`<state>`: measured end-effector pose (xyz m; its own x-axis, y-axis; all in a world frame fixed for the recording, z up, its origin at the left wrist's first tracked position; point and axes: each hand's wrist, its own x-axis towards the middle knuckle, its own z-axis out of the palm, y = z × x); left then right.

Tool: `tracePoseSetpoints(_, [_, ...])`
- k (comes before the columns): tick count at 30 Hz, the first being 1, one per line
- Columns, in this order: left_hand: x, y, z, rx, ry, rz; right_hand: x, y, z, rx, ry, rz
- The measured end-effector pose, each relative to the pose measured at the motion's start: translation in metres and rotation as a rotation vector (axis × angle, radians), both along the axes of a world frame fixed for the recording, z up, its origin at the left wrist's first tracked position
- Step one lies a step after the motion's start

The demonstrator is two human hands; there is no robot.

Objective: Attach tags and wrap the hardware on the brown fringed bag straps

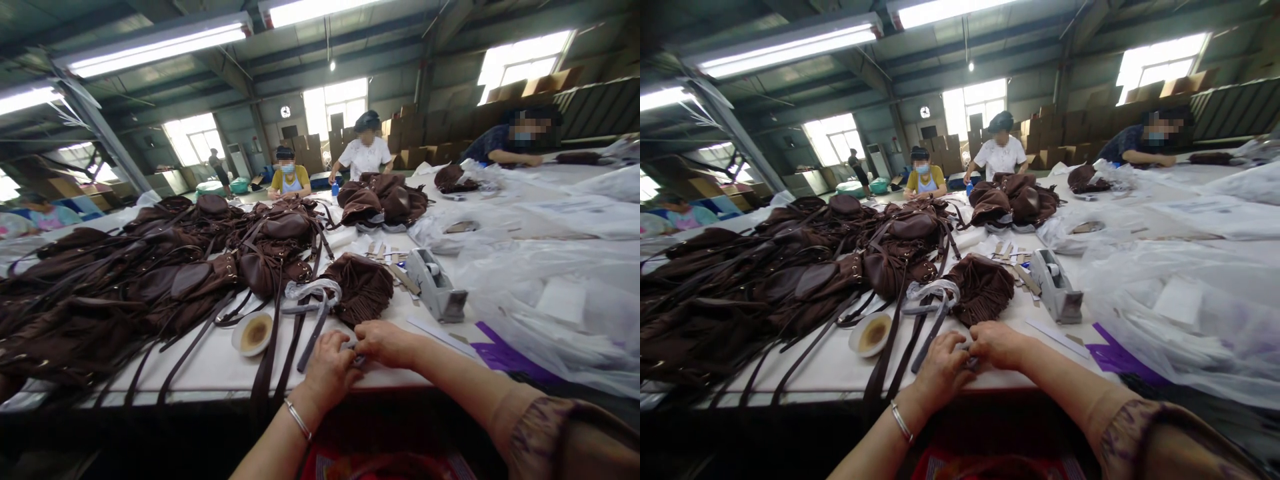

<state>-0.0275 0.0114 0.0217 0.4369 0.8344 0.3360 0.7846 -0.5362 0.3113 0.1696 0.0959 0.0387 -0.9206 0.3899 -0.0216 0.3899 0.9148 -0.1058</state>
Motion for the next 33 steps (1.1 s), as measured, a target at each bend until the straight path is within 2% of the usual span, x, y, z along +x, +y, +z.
tracePoseSetpoints(6, [-0.009, 0.010, 0.002, 0.043, 0.082, -0.138, 0.000, -0.007, 0.000, 0.022, 0.013, 0.008])
tracePoseSetpoints(13, [-0.014, 0.014, 0.001, 0.043, 0.043, -0.234, 0.001, -0.014, -0.003, 0.019, 0.073, -0.036])
tracePoseSetpoints(16, [-0.006, 0.005, 0.005, 0.026, 0.022, -0.160, 0.001, -0.014, -0.004, 0.017, 0.075, -0.050])
tracePoseSetpoints(21, [0.016, -0.011, -0.001, 0.005, -0.018, 0.105, -0.001, -0.015, -0.005, 0.016, 0.089, -0.052])
tracePoseSetpoints(25, [0.024, -0.014, -0.014, 0.041, -0.076, 0.111, 0.009, -0.020, -0.007, -0.044, 0.201, -0.039])
tracePoseSetpoints(28, [0.023, -0.013, -0.017, 0.075, -0.144, 0.111, 0.025, -0.024, -0.011, -0.161, 0.479, -0.101])
tracePoseSetpoints(30, [0.023, -0.013, -0.017, 0.089, -0.165, 0.110, 0.036, -0.027, -0.011, -0.182, 0.631, -0.176])
tracePoseSetpoints(33, [0.024, -0.013, -0.020, 0.106, -0.182, 0.113, 0.041, -0.033, -0.007, -0.147, 0.653, -0.226])
